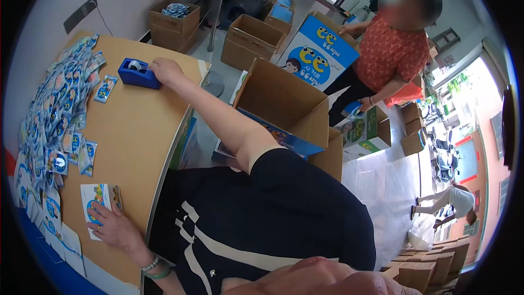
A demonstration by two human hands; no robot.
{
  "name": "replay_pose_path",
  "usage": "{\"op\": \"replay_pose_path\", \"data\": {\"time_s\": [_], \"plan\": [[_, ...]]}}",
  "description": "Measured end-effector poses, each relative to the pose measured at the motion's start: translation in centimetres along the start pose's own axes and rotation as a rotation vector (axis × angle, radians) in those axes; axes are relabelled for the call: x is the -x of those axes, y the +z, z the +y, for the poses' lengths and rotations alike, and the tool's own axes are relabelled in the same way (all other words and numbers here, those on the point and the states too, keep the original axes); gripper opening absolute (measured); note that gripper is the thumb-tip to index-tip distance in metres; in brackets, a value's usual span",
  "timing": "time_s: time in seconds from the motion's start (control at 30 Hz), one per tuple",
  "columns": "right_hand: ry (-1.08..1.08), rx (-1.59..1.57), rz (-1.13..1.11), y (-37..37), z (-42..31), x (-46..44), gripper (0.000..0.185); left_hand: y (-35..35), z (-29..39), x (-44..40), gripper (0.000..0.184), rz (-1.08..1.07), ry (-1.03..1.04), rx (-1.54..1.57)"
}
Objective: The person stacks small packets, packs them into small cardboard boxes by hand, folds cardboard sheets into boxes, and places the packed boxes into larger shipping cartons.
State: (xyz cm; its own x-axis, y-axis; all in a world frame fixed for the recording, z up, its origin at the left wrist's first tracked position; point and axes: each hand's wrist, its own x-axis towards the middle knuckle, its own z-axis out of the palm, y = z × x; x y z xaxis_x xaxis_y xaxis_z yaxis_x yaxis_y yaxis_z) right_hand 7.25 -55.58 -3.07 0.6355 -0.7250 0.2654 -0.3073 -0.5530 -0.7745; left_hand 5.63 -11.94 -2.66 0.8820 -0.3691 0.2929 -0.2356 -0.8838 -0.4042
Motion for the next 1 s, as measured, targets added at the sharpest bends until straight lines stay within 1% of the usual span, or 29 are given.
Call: {"op": "replay_pose_path", "data": {"time_s": [0.07, 0.1, 0.2, 0.27, 0.37, 0.47, 0.6, 0.73, 0.9, 0.97, 1.0], "plan": [[-0.001, 0.095, -0.039, -0.2, -0.3, -0.8, 0.037, 0.2, -0.2, 0.0, 0.057, 0.007, -0.001, -0.01], [-0.004, 0.087, -0.048, -0.3, -0.7, -1.0, 0.037, 0.3, -0.1, 0.0, 0.056, 0.02, 0.001, -0.01], [0.085, 0.187, -0.145, -1.1, -1.4, -1.7, 0.03, -0.3, -0.1, 0.0, 0.057, 0.015, -0.011, 0.004], [0.083, 0.224, -0.15, -0.7, -1.1, -2.7, 0.029, -0.7, 0.1, 0.0, 0.057, -0.012, -0.011, 0.032], [0.086, 0.296, -0.156, 0.5, -0.4, -3.6, 0.027, -0.2, 0.0, 0.0, 0.057, 0.014, -0.006, 0.034], [0.154, 0.211, -0.065, 1.0, -0.3, -3.6, 0.023, 0.2, 0.0, 0.0, 0.057, 0.036, -0.003, 0.038], [0.162, 0.147, 0.019, 1.4, -0.1, -3.0, 0.02, 0.4, -0.1, 0.0, 0.057, 0.055, 0.004, 0.032], [0.237, 0.143, 0.09, 1.8, -0.8, -2.7, 0.02, 0.6, -0.2, -0.1, 0.056, 0.058, 0.01, 0.008], [0.263, 0.18, 0.122, 2.1, -1.6, -2.3, 0.022, 0.5, -0.1, -0.3, 0.057, 0.068, 0.016, -0.015], [0.3, 0.131, 0.121, 2.5, -1.5, -2.4, 0.023, 0.8, -0.2, -0.3, 0.057, 0.067, 0.016, -0.022], [0.316, 0.106, 0.117, 2.8, -1.5, -2.4, 0.023, 1.2, -0.1, -0.3, 0.057, 0.141, 0.035, 0.012]]}}
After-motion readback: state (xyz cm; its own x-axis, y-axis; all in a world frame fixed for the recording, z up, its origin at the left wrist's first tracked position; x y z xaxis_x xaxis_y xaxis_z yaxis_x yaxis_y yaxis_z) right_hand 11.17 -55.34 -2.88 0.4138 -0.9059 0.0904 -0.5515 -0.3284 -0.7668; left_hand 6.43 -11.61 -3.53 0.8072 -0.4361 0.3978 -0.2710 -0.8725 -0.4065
